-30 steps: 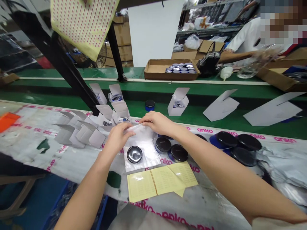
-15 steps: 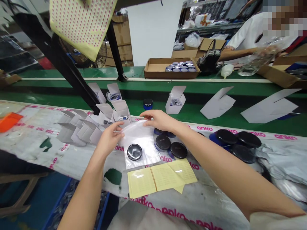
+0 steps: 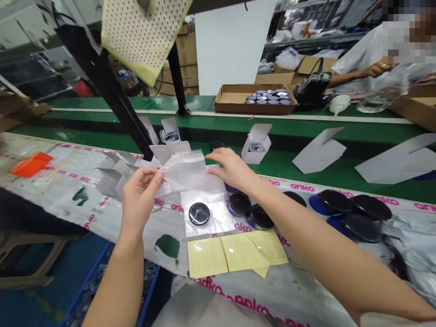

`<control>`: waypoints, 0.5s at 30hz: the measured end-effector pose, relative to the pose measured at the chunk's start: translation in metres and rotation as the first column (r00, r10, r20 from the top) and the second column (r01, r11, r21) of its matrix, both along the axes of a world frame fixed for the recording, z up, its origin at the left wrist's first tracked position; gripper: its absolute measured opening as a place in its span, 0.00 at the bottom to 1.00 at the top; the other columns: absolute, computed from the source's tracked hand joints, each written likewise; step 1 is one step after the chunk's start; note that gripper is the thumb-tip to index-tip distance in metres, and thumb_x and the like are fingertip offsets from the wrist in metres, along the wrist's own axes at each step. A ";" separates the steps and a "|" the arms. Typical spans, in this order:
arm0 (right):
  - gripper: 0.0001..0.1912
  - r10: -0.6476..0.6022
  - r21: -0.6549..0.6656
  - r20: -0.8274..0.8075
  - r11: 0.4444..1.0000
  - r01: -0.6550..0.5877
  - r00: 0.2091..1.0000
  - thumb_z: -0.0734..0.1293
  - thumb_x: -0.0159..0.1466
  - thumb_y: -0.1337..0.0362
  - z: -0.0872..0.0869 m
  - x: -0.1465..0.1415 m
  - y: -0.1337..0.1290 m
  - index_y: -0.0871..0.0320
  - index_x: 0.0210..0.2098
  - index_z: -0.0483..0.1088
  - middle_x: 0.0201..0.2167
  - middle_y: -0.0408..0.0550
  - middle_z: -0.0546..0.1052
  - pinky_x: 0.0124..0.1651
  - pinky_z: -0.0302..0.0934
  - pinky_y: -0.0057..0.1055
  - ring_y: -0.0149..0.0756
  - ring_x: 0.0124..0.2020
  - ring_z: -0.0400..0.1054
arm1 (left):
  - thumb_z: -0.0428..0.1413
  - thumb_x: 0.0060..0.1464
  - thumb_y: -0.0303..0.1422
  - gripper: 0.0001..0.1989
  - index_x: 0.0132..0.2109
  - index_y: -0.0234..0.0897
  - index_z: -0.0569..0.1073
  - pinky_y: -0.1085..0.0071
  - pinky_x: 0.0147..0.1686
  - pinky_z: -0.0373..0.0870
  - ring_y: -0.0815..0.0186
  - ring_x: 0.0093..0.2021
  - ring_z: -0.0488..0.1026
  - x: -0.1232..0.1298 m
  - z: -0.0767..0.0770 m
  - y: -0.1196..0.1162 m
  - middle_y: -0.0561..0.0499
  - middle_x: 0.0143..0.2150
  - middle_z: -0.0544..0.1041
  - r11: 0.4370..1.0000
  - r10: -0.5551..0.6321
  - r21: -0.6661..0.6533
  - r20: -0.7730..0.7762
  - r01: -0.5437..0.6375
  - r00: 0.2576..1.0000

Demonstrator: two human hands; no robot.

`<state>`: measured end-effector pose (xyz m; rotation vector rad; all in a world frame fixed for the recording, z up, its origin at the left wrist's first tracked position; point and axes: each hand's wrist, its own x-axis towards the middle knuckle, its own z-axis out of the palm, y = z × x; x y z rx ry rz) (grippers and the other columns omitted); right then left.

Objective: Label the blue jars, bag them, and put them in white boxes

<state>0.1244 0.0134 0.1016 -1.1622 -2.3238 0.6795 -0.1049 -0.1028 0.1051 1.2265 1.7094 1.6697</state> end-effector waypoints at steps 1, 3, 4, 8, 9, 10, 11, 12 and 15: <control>0.18 -0.027 -0.010 -0.076 1.000 0.026 0.997 0.68 0.69 0.59 0.004 0.000 -0.006 0.60 0.55 0.76 0.56 0.60 0.77 0.61 0.62 0.48 0.51 0.59 0.69 | 0.67 0.49 0.34 0.10 0.37 0.37 0.76 0.73 0.31 0.74 0.66 0.29 0.78 0.002 0.002 0.000 0.52 0.28 0.80 0.999 -0.014 0.047 0.078 0.010 0.997; 0.24 -0.034 -0.127 -0.302 0.992 -0.005 0.953 0.58 0.74 0.49 0.010 -0.001 -0.019 0.59 0.54 0.76 0.50 0.57 0.80 0.57 0.66 0.47 0.48 0.52 0.74 | 0.69 0.46 0.32 0.13 0.37 0.37 0.74 0.74 0.31 0.75 0.68 0.27 0.77 0.008 0.002 0.002 0.54 0.28 0.78 0.993 -0.033 0.116 0.208 0.009 0.978; 0.27 -0.023 -0.198 -0.424 0.978 -0.068 0.905 0.57 0.73 0.45 0.012 -0.002 -0.026 0.58 0.53 0.76 0.49 0.56 0.81 0.55 0.68 0.46 0.47 0.50 0.75 | 0.70 0.44 0.31 0.14 0.38 0.37 0.74 0.74 0.30 0.76 0.70 0.27 0.77 0.012 0.001 0.003 0.55 0.30 0.77 0.991 -0.034 0.135 0.251 0.000 0.967; 0.27 -0.055 -0.293 -0.634 0.940 -0.174 0.771 0.76 0.57 0.45 0.011 -0.009 -0.041 0.54 0.50 0.77 0.49 0.51 0.82 0.57 0.67 0.47 0.48 0.52 0.75 | 0.72 0.40 0.30 0.20 0.41 0.37 0.76 0.75 0.30 0.78 0.72 0.28 0.76 0.027 -0.011 0.005 0.55 0.36 0.74 0.994 -0.049 0.107 0.308 0.017 0.950; 0.25 -0.090 -0.318 -0.644 0.935 -0.159 0.759 0.78 0.55 0.49 0.009 -0.010 -0.041 0.55 0.48 0.78 0.44 0.51 0.83 0.55 0.68 0.47 0.47 0.48 0.77 | 0.73 0.39 0.30 0.22 0.42 0.38 0.76 0.74 0.31 0.78 0.72 0.28 0.77 0.030 -0.014 0.005 0.55 0.38 0.74 0.995 -0.069 0.087 0.323 0.042 0.944; 0.22 -0.126 -0.354 -0.656 0.922 -0.155 0.744 0.77 0.56 0.52 0.008 -0.010 -0.039 0.56 0.45 0.78 0.38 0.49 0.83 0.52 0.69 0.46 0.45 0.42 0.77 | 0.74 0.37 0.30 0.25 0.44 0.38 0.76 0.73 0.32 0.79 0.72 0.29 0.77 0.032 -0.015 0.005 0.54 0.39 0.75 0.995 -0.092 0.070 0.347 0.072 0.933; 0.19 -0.154 -0.394 -0.668 0.903 -0.171 0.728 0.76 0.57 0.53 0.006 -0.009 -0.037 0.57 0.44 0.78 0.33 0.47 0.82 0.49 0.70 0.44 0.42 0.37 0.77 | 0.75 0.35 0.29 0.29 0.47 0.39 0.75 0.73 0.34 0.80 0.72 0.30 0.77 0.033 -0.016 0.004 0.54 0.41 0.76 0.993 -0.119 0.055 0.382 0.105 0.916; 0.17 -0.170 -0.426 -0.681 0.883 -0.197 0.712 0.76 0.58 0.55 0.006 -0.007 -0.033 0.57 0.43 0.78 0.29 0.45 0.81 0.46 0.70 0.43 0.39 0.32 0.76 | 0.75 0.34 0.28 0.34 0.50 0.41 0.74 0.72 0.36 0.80 0.72 0.31 0.78 0.033 -0.015 0.003 0.52 0.44 0.77 0.989 -0.145 0.045 0.423 0.140 0.894; 0.16 -0.163 -0.428 -0.707 0.874 -0.232 0.688 0.76 0.57 0.59 0.007 0.001 -0.025 0.57 0.43 0.79 0.27 0.42 0.80 0.43 0.69 0.38 0.34 0.28 0.72 | 0.75 0.35 0.28 0.42 0.58 0.43 0.69 0.70 0.42 0.80 0.69 0.35 0.81 0.033 -0.011 0.000 0.47 0.51 0.80 0.973 -0.199 0.010 0.546 0.232 0.814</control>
